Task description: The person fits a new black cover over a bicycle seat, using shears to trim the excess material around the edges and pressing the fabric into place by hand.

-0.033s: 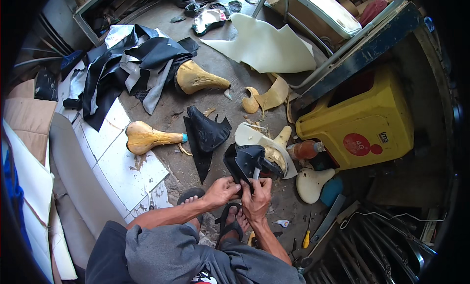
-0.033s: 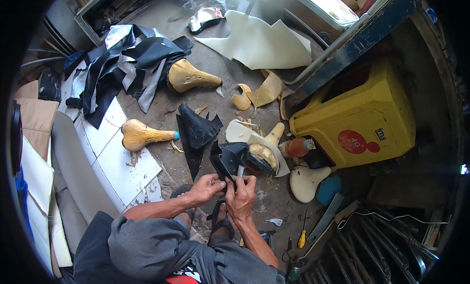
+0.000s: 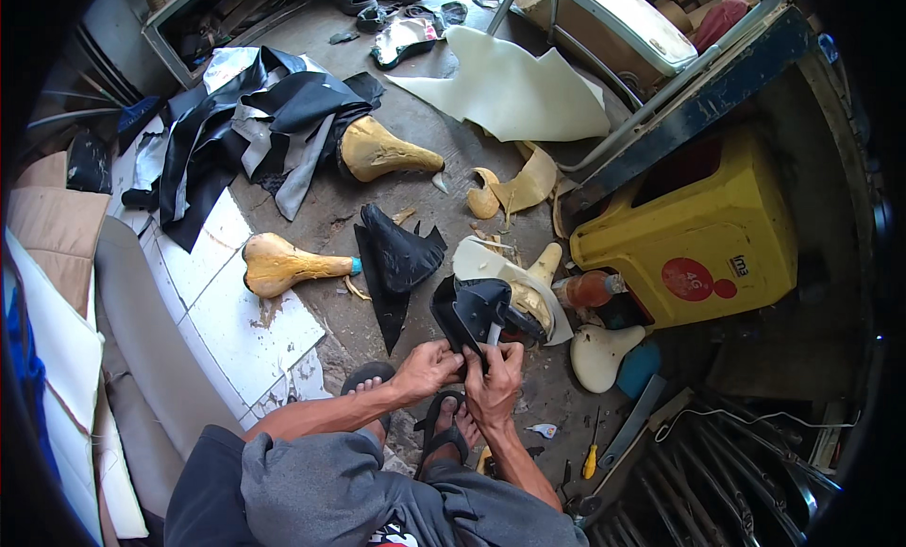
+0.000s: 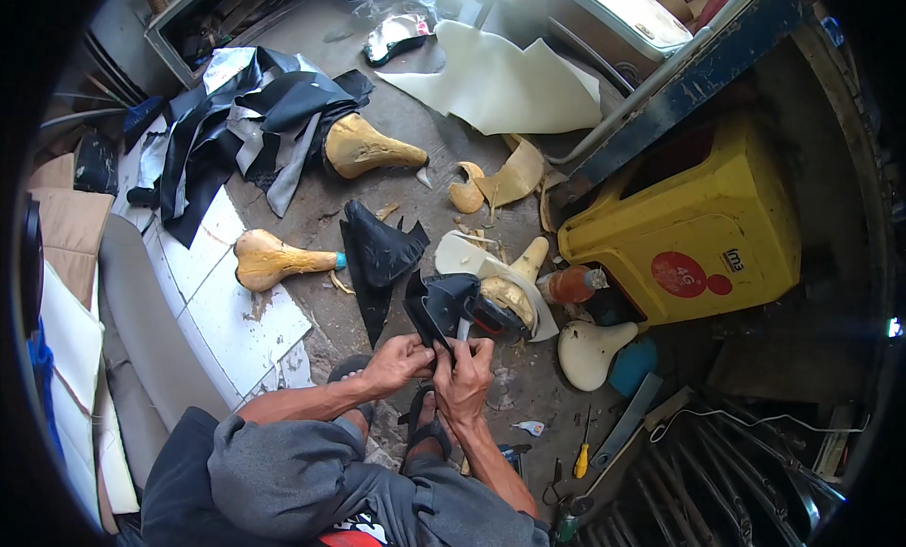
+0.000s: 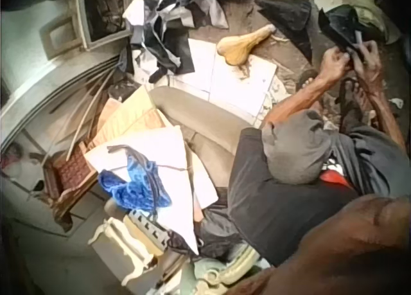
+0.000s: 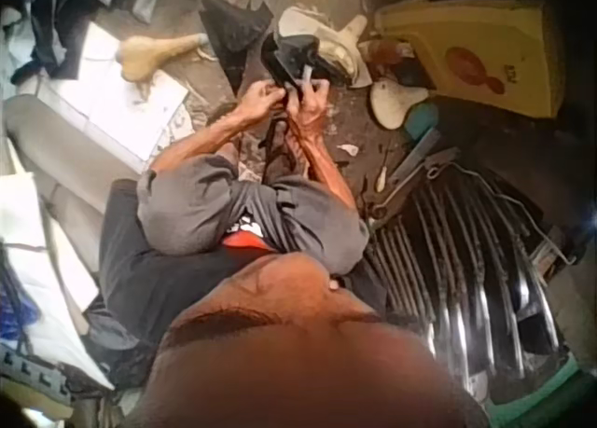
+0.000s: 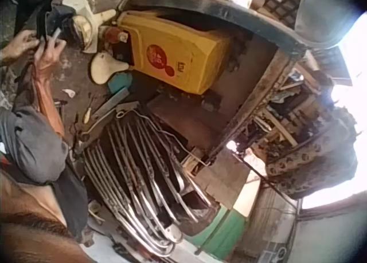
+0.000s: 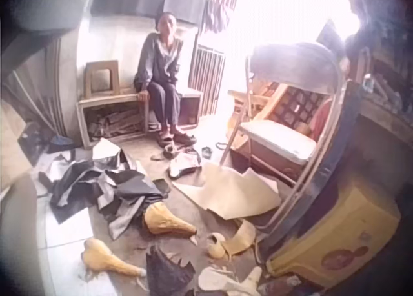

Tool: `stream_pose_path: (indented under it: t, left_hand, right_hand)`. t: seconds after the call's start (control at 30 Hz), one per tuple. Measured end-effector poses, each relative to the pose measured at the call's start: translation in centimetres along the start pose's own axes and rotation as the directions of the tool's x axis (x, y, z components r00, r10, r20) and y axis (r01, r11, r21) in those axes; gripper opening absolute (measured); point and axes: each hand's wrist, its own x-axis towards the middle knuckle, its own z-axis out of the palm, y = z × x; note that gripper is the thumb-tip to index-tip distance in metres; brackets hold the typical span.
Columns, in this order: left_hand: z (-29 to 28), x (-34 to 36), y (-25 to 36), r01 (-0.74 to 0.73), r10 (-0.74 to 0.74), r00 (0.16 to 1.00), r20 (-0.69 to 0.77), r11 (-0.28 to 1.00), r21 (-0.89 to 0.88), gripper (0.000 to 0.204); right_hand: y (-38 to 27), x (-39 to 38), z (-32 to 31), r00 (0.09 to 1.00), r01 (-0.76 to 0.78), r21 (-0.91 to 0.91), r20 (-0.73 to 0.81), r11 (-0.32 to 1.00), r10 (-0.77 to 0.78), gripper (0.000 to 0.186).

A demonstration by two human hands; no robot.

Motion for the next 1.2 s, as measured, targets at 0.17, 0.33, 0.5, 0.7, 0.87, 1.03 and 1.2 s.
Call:
stream_pose_path:
  t: [0.17, 0.33, 0.5, 0.7, 0.87, 1.03, 1.2]
  left_hand:
    - [0.5, 0.6, 0.2, -0.069, 0.085, 0.982, -0.166, 0.993, 0.100, 0.022]
    - [2.2, -1.3, 5.2, 0.094, 0.050, 0.970, -0.238, 0.825, 0.558, 0.025]
    - [1.3, -0.3, 3.2, -0.056, 0.285, 0.912, -0.296, 0.801, 0.597, 0.040]
    - [1.4, -0.6, 3.2, -0.064, 0.117, 0.972, -0.206, 0.967, 0.246, 0.036]
    - [0.9, -0.7, 3.3, -0.066, 0.069, 0.997, -0.030, 0.993, 0.098, 0.030]
    - [0.1, 0.0, 2.1, -0.045, 0.072, 0.987, -0.144, 0.983, 0.181, 0.028]
    - [0.5, 0.0, 2.8, -0.064, 0.095, 0.978, -0.183, 0.984, 0.168, 0.024]
  right_hand:
    - [-0.4, 0.2, 0.2, 1.000, 0.015, 0.011, -0.012, 1.000, -0.014, 0.015]
    - [-0.2, 0.4, -0.2, 0.998, 0.053, -0.002, -0.041, 0.999, -0.053, 0.017]
    - [-0.9, 0.6, 0.1, 0.999, 0.038, 0.066, -0.022, 0.997, -0.036, 0.017]
    - [-0.2, 1.0, -0.4, 0.999, -0.025, 0.101, -0.040, 0.995, 0.029, 0.018]
    - [-0.2, 0.9, -0.5, 0.996, -0.080, 0.116, -0.035, 0.990, 0.084, 0.019]
    - [0.4, 1.0, -0.6, 0.995, -0.095, 0.231, 0.041, 0.968, 0.088, 0.024]
    - [1.1, 0.8, -1.1, 0.967, -0.246, 0.335, 0.152, 0.910, 0.205, 0.025]
